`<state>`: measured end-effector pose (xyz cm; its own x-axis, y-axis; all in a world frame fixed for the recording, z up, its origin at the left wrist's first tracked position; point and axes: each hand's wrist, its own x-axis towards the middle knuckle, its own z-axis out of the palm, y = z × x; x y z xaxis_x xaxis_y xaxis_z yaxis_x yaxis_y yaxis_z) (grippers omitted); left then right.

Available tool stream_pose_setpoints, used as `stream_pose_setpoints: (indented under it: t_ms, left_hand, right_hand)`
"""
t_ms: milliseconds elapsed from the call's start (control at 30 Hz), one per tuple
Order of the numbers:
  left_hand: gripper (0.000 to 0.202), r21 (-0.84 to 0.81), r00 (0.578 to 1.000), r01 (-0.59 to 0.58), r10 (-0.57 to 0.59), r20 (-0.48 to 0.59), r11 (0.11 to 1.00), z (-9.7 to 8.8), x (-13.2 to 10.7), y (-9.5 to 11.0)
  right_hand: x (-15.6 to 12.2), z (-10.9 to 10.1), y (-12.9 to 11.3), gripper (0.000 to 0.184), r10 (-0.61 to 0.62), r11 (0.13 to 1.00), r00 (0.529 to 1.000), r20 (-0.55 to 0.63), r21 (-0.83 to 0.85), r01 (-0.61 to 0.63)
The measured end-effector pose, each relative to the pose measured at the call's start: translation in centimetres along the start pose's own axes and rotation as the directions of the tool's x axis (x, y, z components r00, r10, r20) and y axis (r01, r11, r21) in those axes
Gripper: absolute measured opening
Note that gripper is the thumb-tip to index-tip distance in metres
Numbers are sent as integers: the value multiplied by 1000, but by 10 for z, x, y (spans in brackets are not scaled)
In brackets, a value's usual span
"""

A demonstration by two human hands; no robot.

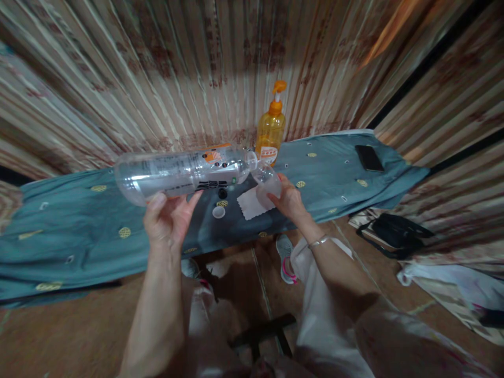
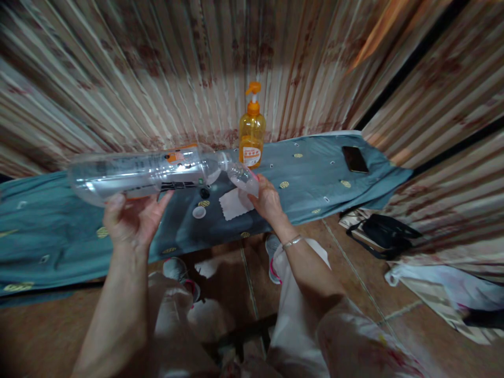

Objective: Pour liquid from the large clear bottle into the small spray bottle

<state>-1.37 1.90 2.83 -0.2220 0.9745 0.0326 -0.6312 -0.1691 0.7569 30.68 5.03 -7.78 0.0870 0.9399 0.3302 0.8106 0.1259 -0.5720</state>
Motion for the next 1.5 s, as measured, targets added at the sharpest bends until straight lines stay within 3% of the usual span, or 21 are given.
stream_pose_setpoints:
  t_ms: [367, 900, 1500]
  left_hand:
    - [26, 14, 1000, -8, 8, 5, 1000, 0, 0, 0]
    - [38, -29, 1000, -22, 22, 10, 999, 7, -2, 2]
    - [24, 46, 1000, -2, 1, 16, 999, 3, 0, 3]
  right_hand:
    - [0, 0, 2, 74, -6, 1000, 1000, 9, -3, 6]
    - [0, 1, 1, 73, -6, 1000, 1000, -14, -8, 6]
    - [1, -2, -2, 74, 5, 1000, 1000, 15, -21, -5]
